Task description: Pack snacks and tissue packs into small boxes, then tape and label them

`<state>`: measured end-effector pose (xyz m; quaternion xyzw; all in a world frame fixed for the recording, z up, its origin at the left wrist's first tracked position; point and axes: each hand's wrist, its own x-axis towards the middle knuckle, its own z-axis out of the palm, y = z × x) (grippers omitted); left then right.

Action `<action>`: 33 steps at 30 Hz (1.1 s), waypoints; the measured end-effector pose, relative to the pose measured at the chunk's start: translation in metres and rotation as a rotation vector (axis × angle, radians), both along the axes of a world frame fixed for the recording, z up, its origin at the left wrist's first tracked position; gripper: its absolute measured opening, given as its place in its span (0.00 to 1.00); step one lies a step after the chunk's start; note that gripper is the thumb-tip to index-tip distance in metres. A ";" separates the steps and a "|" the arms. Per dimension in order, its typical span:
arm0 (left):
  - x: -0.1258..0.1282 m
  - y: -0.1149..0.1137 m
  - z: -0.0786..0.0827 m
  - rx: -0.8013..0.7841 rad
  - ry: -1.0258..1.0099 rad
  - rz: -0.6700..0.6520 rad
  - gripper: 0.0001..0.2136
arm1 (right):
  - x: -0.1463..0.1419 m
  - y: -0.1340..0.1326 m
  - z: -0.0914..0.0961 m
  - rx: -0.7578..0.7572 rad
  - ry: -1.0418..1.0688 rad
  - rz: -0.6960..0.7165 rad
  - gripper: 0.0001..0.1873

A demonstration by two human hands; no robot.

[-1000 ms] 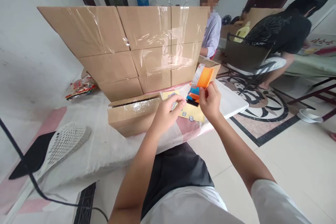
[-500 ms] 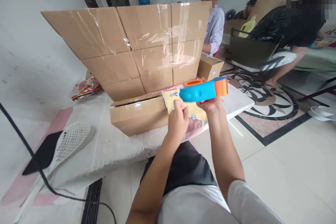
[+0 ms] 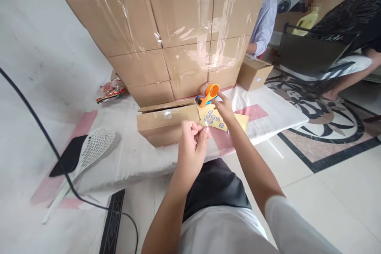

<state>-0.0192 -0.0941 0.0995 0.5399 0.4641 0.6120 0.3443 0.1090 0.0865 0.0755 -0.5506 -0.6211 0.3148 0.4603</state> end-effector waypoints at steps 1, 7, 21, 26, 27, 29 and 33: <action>-0.003 0.001 -0.001 -0.006 0.005 0.007 0.13 | 0.006 -0.022 0.005 0.026 0.047 0.069 0.19; -0.013 -0.013 -0.009 -0.049 -0.008 -0.104 0.13 | 0.014 -0.129 0.046 0.193 0.169 0.586 0.17; -0.140 0.036 -0.015 0.280 1.107 0.383 0.17 | -0.136 -0.021 0.073 0.308 -0.834 0.712 0.07; -0.128 0.031 -0.026 0.210 1.192 0.402 0.15 | -0.132 -0.017 0.076 0.286 -0.948 0.349 0.31; -0.127 0.030 -0.025 0.197 1.196 0.398 0.15 | -0.130 -0.012 0.080 0.265 -0.940 0.315 0.39; -0.127 0.030 -0.022 0.180 1.199 0.392 0.14 | -0.126 -0.002 0.085 0.199 -0.902 0.378 0.43; -0.125 0.029 -0.023 0.226 1.203 0.427 0.14 | -0.115 0.016 0.082 0.173 -0.788 0.488 0.31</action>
